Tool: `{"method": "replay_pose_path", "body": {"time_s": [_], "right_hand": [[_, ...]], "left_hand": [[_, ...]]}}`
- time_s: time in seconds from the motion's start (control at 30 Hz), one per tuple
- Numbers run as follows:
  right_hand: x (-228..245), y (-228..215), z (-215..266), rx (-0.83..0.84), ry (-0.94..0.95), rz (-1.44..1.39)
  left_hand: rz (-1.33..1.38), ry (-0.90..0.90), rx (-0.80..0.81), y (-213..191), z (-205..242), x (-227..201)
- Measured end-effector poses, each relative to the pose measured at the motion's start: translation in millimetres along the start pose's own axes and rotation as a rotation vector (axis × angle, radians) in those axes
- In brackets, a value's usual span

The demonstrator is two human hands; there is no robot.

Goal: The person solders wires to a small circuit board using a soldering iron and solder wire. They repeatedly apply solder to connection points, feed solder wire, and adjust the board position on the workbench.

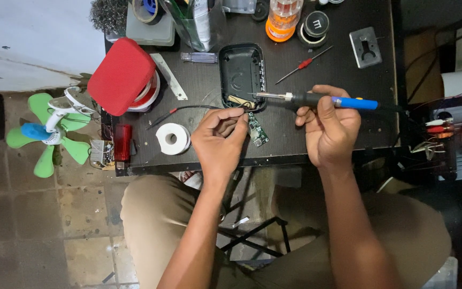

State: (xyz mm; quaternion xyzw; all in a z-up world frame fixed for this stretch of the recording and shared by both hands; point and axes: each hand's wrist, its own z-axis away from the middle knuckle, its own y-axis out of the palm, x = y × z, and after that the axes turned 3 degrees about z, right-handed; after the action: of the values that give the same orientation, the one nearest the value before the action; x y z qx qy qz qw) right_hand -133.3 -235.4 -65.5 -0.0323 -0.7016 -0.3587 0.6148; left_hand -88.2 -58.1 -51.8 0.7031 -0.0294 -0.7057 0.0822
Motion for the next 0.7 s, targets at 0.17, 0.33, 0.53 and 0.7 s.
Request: {"method": "replay_pose_path", "body": {"time_s": [0.17, 0.33, 0.53, 0.7], "right_hand": [[-0.8, -2.2, -0.5, -0.003, 0.007, 0.01], [-0.7, -1.9, -1.6, -0.003, 0.006, 0.011], [-4.5, -5.7, -1.1, 0.004, -0.002, 0.002], [0.0, -2.5, -1.3, 0.0, -0.013, 0.009]], "left_hand": [[0.021, -0.025, 0.025, -2.9, -0.4, 6.3], [0.04, -0.059, 0.026, -2.9, -0.6, 1.8], [0.054, -0.068, 0.023, -4.2, 0.0, 7.3], [0.053, -0.085, 0.017, -3.2, 0.9, 1.6]]}}
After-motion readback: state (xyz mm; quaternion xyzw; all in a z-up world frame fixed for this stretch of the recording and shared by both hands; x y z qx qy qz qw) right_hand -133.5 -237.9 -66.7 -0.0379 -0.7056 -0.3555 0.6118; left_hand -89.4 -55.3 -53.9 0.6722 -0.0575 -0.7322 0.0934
